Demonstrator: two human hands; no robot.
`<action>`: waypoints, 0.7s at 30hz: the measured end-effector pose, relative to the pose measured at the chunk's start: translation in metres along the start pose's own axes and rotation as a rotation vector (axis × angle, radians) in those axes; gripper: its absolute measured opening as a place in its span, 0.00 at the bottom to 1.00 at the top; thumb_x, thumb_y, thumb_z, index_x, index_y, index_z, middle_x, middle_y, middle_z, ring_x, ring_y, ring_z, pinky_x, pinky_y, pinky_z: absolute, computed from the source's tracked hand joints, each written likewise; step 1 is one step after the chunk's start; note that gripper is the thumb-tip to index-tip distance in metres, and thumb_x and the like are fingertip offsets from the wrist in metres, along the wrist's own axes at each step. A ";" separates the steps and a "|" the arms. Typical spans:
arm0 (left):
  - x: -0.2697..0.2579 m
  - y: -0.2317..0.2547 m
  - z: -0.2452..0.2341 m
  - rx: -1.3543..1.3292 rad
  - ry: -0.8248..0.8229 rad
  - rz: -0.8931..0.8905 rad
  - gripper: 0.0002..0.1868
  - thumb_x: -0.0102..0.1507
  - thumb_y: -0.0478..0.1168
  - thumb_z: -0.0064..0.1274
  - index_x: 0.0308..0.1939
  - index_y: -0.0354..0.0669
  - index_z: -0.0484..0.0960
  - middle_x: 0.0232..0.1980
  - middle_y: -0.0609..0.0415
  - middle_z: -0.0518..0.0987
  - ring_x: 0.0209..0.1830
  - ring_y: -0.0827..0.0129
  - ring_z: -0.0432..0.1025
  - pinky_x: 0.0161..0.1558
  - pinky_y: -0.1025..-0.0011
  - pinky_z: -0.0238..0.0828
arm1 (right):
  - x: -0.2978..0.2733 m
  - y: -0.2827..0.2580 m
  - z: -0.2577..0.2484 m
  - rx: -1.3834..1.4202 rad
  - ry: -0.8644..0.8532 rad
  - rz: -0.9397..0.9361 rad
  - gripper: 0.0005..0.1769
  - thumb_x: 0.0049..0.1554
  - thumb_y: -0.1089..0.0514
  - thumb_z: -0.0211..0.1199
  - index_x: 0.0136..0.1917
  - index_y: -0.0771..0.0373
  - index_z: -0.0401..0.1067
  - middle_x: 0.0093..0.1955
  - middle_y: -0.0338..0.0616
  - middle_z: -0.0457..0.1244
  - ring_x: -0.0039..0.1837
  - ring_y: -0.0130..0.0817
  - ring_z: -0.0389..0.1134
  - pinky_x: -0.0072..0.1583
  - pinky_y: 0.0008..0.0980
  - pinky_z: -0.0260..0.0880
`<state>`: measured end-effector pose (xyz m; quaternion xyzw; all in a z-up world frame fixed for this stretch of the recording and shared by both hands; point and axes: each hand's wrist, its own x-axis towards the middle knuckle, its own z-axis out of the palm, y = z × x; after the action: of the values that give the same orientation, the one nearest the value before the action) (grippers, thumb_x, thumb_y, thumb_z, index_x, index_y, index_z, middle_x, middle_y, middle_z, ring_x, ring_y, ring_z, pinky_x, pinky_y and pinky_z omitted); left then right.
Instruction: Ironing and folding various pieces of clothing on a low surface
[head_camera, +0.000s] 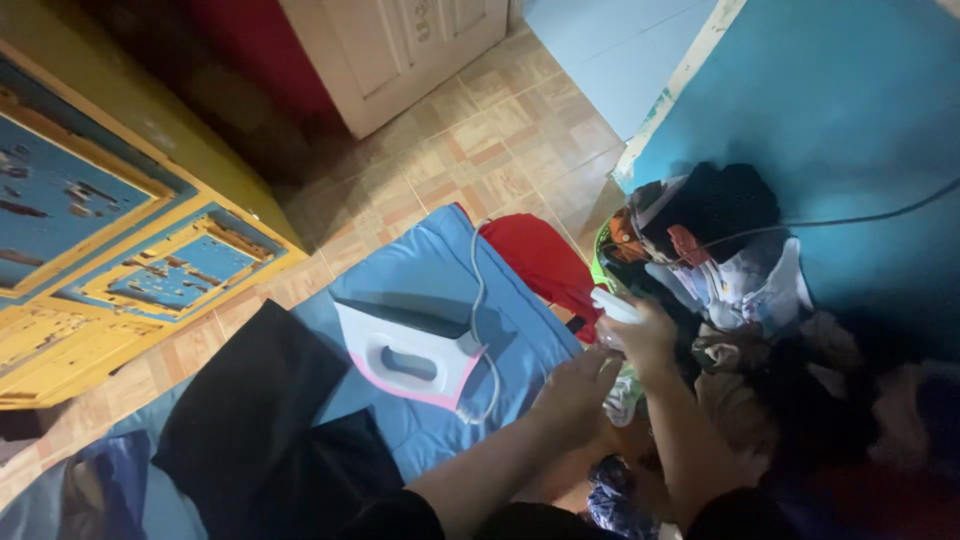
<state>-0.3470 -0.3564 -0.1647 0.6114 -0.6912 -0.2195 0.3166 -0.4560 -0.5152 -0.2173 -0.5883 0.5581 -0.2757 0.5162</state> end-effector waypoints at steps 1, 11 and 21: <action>0.005 -0.003 0.005 0.000 0.001 -0.010 0.33 0.55 0.32 0.52 0.66 0.32 0.71 0.66 0.32 0.71 0.64 0.41 0.69 0.61 0.50 0.66 | 0.012 0.011 0.004 -0.002 -0.010 0.004 0.25 0.45 0.60 0.75 0.56 0.68 0.76 0.49 0.49 0.70 0.44 0.33 0.72 0.46 0.34 0.74; 0.014 -0.009 0.011 0.027 -0.054 -0.068 0.34 0.54 0.37 0.58 0.65 0.31 0.71 0.68 0.30 0.70 0.68 0.39 0.66 0.65 0.50 0.64 | 0.055 0.067 0.018 -0.355 -0.238 0.004 0.32 0.48 0.62 0.72 0.64 0.70 0.65 0.55 0.60 0.67 0.54 0.50 0.73 0.53 0.44 0.75; -0.127 0.022 -0.129 -0.128 0.469 -0.041 0.22 0.62 0.33 0.58 0.62 0.42 0.77 0.57 0.46 0.80 0.55 0.50 0.77 0.56 0.58 0.76 | -0.121 -0.173 0.090 -0.296 0.044 -1.022 0.19 0.58 0.69 0.64 0.62 0.67 0.68 0.61 0.61 0.62 0.62 0.57 0.66 0.61 0.44 0.69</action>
<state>-0.2653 -0.2174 -0.0800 0.6384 -0.5708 -0.1213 0.5019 -0.3379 -0.4017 -0.0565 -0.8458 0.2440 -0.4225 0.2156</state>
